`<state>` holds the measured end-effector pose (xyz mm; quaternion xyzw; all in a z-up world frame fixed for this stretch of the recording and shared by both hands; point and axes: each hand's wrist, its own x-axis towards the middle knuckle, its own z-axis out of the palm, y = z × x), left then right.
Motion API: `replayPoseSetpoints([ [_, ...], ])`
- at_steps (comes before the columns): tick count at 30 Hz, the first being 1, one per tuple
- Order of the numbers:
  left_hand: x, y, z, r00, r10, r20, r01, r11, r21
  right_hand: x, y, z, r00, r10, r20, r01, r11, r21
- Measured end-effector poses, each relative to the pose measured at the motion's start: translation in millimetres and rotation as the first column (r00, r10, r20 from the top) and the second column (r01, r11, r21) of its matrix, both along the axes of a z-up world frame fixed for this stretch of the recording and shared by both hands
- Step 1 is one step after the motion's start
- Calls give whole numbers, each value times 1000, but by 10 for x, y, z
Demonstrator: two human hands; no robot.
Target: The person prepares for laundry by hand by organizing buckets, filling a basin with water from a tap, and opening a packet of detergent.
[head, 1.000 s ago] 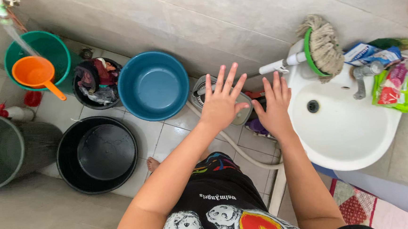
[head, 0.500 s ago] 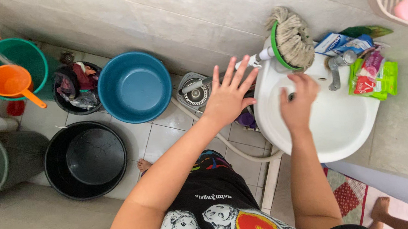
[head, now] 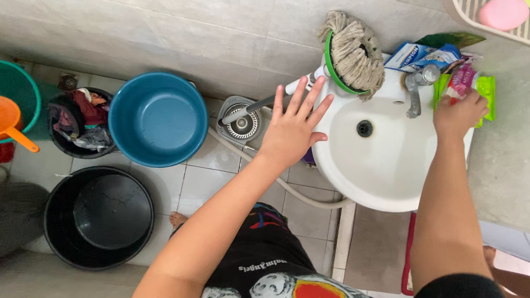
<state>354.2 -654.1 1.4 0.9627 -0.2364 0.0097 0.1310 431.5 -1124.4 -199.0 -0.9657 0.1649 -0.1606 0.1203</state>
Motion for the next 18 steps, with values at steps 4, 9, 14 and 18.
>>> replayPoseSetpoints([
  [4, -15, 3, -10, 1000, 5, -19, -5, 999, 37, 317, -179, -234, 961, -178, -211, 185, 983, 13],
  [9, -76, 66, -6, 999, 22, -40, -20, 999, 38, 431, -218, -325, 954, -227, -196, 242, 968, 59],
  [14, -114, 48, -40, 999, 20, -31, -19, 999, 37, 491, -301, -339, 987, -144, -77, 148, 988, 38],
  [18, -151, 29, -65, 998, 32, -47, -29, 998, 52, 471, -390, -307, 986, -115, 120, 82, 965, 249],
])
